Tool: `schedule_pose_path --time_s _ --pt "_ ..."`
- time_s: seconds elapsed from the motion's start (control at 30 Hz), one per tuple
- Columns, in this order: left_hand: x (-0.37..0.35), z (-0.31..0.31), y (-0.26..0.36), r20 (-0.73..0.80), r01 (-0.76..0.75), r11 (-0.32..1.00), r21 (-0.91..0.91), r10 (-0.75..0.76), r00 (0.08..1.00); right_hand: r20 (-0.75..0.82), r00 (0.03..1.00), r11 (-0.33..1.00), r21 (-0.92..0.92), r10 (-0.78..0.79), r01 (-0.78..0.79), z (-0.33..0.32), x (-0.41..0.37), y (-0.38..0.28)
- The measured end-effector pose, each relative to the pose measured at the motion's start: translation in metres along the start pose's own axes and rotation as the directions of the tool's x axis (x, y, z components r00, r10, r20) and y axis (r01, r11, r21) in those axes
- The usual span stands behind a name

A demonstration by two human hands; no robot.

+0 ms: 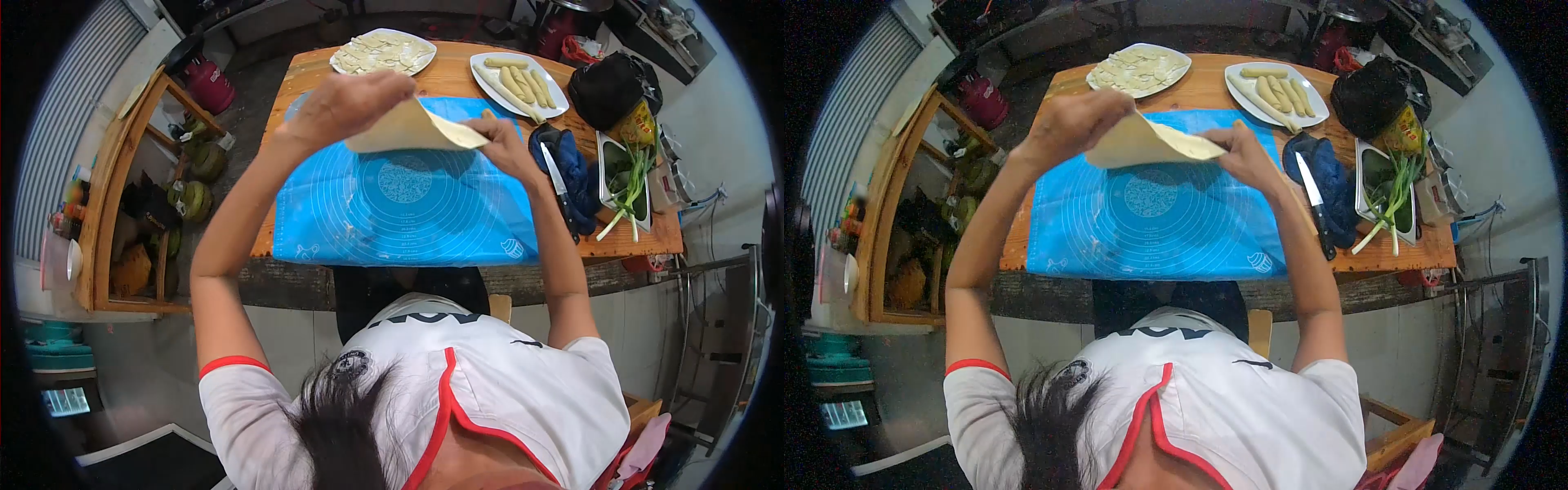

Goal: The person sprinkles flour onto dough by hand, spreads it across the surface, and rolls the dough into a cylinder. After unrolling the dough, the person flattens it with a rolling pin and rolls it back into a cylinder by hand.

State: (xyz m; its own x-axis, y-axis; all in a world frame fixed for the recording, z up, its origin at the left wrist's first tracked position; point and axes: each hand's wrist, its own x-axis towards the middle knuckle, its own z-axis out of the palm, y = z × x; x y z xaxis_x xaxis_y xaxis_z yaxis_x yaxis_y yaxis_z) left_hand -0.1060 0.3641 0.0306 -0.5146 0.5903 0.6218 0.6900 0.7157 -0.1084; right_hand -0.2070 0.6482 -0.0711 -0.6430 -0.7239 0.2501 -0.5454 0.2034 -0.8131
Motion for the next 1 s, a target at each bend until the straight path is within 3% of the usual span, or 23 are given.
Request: schedule_pose_path --time_s 0.07,0.13,0.2,0.3,0.4,0.43,0.53,0.57,0.67,0.73,0.8,0.87,0.93,1.0 --pt "0.005 -0.022 -0.005 -0.019 -0.002 0.998 0.058 0.003 1.000 -0.058 0.998 0.989 0.145 -0.018 0.026 -0.002 0.006 -0.023" --pt "0.011 -0.044 -0.005 -0.110 0.021 0.999 0.045 -0.016 0.994 0.034 0.998 0.993 0.111 -0.048 0.044 -0.010 0.007 -0.062" --pt "0.015 -0.073 -0.006 -0.050 0.028 0.994 0.109 -0.023 0.998 0.003 0.989 0.979 0.143 -0.145 0.144 -0.009 0.009 -0.081" --pt "0.014 -0.094 -0.023 -0.132 -0.009 0.982 0.190 0.034 0.991 -0.018 0.977 0.964 0.157 -0.214 0.214 -0.012 0.012 -0.105" --pt "0.044 -0.133 0.016 0.041 0.357 0.933 0.045 -0.359 0.932 -0.012 0.956 0.932 0.221 -0.293 0.289 -0.017 0.012 -0.129" --pt "0.046 -0.125 -0.007 -0.148 -0.032 0.999 0.028 0.035 0.988 -0.004 0.948 0.918 0.251 -0.318 0.308 -0.018 0.010 -0.135" --pt "0.051 -0.131 -0.011 -0.047 0.090 0.980 -0.177 -0.099 0.994 -0.008 0.969 0.916 0.324 -0.245 0.235 -0.020 0.003 -0.141" --pt "0.055 -0.132 -0.008 0.052 0.174 0.983 -0.065 -0.170 0.984 -0.001 0.982 0.920 0.348 -0.191 0.180 -0.020 0.003 -0.138" --pt "0.032 -0.066 -0.045 0.119 0.160 0.975 -0.153 -0.142 0.983 0.028 0.999 0.917 0.398 -0.047 0.032 -0.010 0.002 -0.104" --pt "0.024 -0.021 -0.055 0.311 0.284 0.949 -0.134 -0.232 0.922 0.044 0.999 0.915 0.402 0.024 -0.040 0.002 0.006 -0.055" --pt "0.011 0.029 -0.067 0.302 0.212 0.973 -0.087 -0.177 0.937 0.051 0.974 0.954 0.196 0.222 -0.228 0.008 0.012 -0.018" --pt "-0.007 0.088 -0.090 0.332 0.250 0.954 -0.165 -0.185 0.925 0.036 0.941 0.922 0.192 0.335 -0.336 0.020 0.012 0.031" --pt "-0.024 0.133 -0.102 0.339 0.239 0.950 -0.199 -0.162 0.927 0.044 0.932 0.856 0.383 0.360 -0.348 0.033 0.012 0.082" --pt "-0.025 0.148 -0.108 0.337 0.239 0.949 -0.206 -0.161 0.928 -0.062 0.916 0.883 0.298 0.397 -0.363 0.035 0.010 0.069"
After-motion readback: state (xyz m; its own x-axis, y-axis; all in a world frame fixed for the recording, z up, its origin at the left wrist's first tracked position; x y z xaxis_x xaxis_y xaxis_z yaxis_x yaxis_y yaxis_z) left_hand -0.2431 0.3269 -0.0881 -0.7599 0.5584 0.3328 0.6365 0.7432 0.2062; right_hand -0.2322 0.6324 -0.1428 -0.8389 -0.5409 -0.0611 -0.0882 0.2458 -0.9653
